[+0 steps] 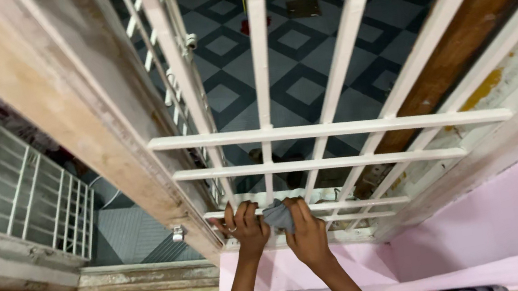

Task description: The person wipes the bars and frame of a metal security grille using a cloth held in both hands.

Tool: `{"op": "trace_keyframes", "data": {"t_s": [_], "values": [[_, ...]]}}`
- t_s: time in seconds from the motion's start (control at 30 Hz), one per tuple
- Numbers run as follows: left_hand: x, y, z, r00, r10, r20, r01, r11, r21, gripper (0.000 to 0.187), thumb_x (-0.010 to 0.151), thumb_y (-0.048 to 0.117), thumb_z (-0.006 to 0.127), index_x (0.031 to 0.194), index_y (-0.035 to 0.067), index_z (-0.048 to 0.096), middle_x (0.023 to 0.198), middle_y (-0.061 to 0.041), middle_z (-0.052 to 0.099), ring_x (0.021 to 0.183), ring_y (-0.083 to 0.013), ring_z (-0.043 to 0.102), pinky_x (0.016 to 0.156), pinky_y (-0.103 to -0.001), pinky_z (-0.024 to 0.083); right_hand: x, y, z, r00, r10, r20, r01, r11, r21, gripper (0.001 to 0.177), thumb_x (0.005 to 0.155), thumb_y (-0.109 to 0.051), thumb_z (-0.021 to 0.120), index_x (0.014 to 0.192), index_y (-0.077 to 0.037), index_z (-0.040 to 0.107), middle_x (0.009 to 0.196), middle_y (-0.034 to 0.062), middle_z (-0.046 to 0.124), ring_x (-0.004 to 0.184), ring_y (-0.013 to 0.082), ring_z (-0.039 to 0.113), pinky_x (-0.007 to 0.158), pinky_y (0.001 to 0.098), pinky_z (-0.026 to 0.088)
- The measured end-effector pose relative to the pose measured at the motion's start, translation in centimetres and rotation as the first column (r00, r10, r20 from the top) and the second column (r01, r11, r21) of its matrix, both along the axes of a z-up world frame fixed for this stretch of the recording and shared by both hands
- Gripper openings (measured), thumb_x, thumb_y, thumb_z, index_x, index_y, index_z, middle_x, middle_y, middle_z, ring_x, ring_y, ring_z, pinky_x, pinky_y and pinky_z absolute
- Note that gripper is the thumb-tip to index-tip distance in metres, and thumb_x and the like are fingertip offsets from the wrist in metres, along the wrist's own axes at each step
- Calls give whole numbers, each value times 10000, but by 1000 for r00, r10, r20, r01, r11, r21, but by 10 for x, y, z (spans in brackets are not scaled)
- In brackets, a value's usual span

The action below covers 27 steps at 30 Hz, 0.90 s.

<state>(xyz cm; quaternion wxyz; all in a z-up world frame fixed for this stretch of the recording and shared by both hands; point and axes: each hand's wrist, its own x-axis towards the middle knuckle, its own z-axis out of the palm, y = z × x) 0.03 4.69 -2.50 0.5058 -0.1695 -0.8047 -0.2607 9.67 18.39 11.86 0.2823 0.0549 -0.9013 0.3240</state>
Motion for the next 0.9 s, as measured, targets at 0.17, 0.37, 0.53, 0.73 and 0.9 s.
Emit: {"op": "trace_keyframes", "data": {"t_s": [0.17,0.37,0.53,0.73,0.9], "values": [[-2,3,2,1000,11,18,-11,1000,0,357,803,139,609,1159,144,624,1256,-50,579,1402,-382,407,1226,-713,-25,-1,-1,-5,998,-29,-57,30,999,12,610,678,44,697,1270,-39,576,1180,172,611,837,408,685,656,449,572],[-5,3,1,999,21,-33,-21,1000,-2,375,782,150,612,1157,154,614,1243,-39,557,1389,-354,413,1213,-705,-16,-3,3,-8,998,40,-52,-39,999,19,635,691,32,698,1303,-12,534,1201,191,592,886,395,687,675,432,579],[2,2,12,1000,23,21,-23,1000,7,373,803,162,639,1176,154,627,1266,-50,566,1386,-356,424,1229,-686,32,-1,6,-3,995,70,-68,-68,997,33,657,688,-8,739,1311,-18,529,1221,209,579,878,417,680,674,443,581],[41,4,95,971,126,204,-112,991,-77,258,827,156,649,1084,135,642,1061,-58,577,1254,-325,512,1188,-647,96,-1,11,36,951,48,306,-94,986,135,534,717,-66,793,1172,4,522,1375,287,549,812,476,676,640,510,563],[64,16,149,941,107,322,-93,994,-57,228,810,121,624,1033,78,622,1024,-111,576,1191,-382,508,1187,-629,113,-16,17,55,894,47,445,-167,958,235,553,752,-146,811,1183,23,511,1065,263,669,827,455,695,692,531,557]]}}
